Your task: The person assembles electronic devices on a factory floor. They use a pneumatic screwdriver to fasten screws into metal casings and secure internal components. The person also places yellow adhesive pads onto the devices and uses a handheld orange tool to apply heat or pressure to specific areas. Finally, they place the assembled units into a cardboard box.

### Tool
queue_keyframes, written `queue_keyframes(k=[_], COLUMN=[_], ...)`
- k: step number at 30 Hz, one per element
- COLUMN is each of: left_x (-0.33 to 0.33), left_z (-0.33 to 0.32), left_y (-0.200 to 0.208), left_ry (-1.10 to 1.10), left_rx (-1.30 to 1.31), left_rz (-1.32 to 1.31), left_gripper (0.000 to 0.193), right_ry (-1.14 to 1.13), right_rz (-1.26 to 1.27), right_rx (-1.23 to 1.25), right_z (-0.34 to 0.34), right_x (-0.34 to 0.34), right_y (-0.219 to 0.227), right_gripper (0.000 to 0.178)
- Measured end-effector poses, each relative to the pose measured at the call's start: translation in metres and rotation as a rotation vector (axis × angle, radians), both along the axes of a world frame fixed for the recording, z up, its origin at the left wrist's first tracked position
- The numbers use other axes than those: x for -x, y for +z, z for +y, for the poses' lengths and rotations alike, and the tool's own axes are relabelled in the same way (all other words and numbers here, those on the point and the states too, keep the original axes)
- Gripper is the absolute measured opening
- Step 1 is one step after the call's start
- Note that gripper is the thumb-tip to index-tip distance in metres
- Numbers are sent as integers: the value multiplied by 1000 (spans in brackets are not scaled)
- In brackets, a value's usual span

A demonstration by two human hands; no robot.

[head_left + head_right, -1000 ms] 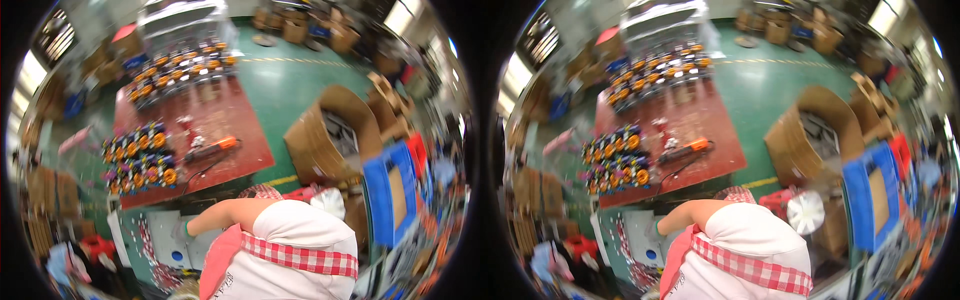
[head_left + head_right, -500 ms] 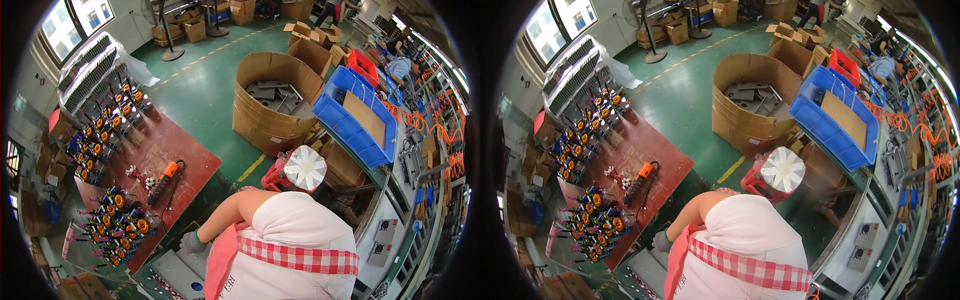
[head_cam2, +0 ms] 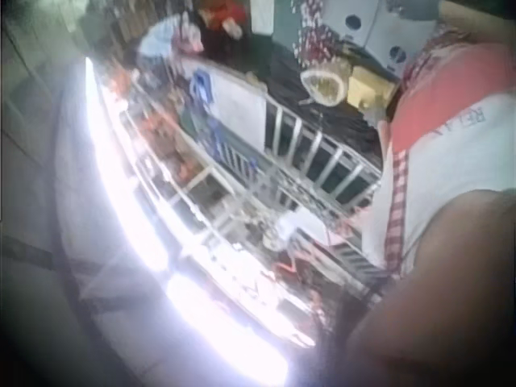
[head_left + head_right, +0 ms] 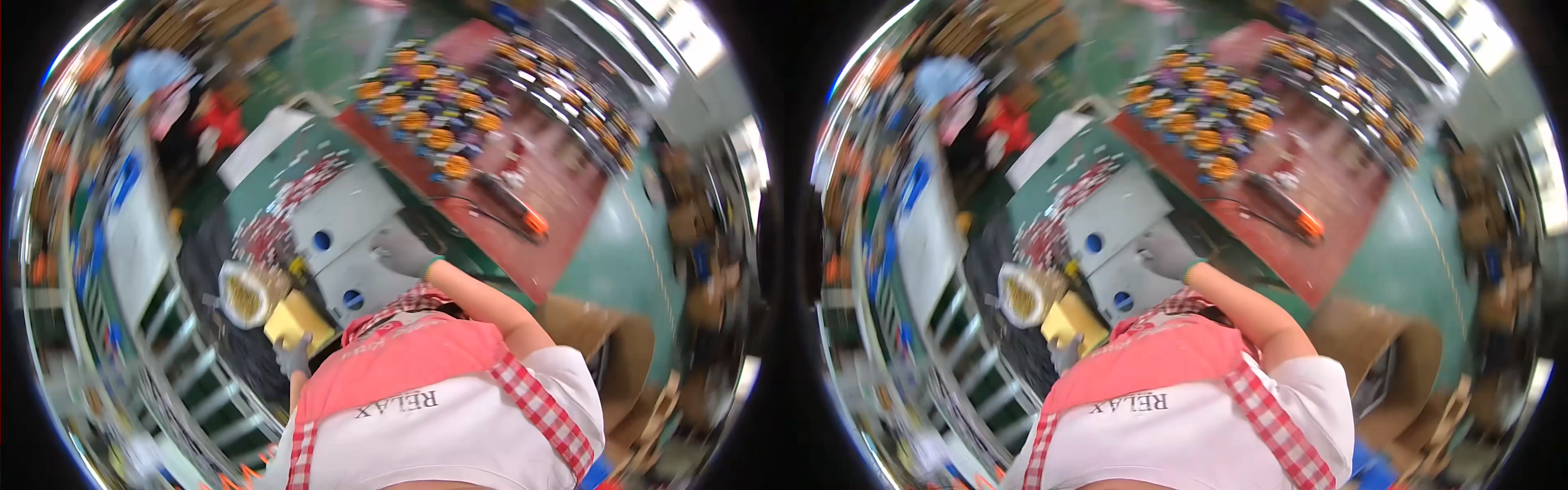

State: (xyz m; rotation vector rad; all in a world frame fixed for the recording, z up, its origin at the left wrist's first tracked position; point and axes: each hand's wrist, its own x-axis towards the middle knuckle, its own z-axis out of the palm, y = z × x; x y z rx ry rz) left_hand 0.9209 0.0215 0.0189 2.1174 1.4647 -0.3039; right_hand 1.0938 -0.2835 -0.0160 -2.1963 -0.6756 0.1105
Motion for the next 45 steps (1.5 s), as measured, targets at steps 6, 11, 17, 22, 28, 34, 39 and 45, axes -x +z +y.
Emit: queue_keyframes(k=[6, 11, 17, 22, 28, 34, 39, 45], left_x=[22, -8, -17, 1, 6, 35, 50, 54], left_z=[4, -27, -18, 1, 24, 1, -15, -17], left_y=[26, 81, 126, 92, 28, 63, 64, 64], left_ry=[299, -137, -148, 264, 402, 381, 508, 568], left_rx=[1100, 1501, 1579, 1864, 1328, 620, 367, 413], left_rz=[-873, -1126, -1003, -1146, -1408, -1330, -1252, -1292], left_gripper=[78, 83, 88, 81, 59, 37, 31, 26], right_ry=[156, 374, 451, 829, 831, 509, 406, 463], right_rz=[344, 90, 590, 798, 859, 219, 708, 982], right_rx=[-228, -367, -431, -318, -149, -169, -442, -451], right_z=[48, 103, 135, 199, 248, 245, 234, 208], right_x=[-11, -17, -37, -26, 35, 16, 11, -2], right_y=[29, 122, 115, 83, 57, 40, 47, 61], right_gripper=[28, 53, 60, 73, 63, 59, 50, 22])
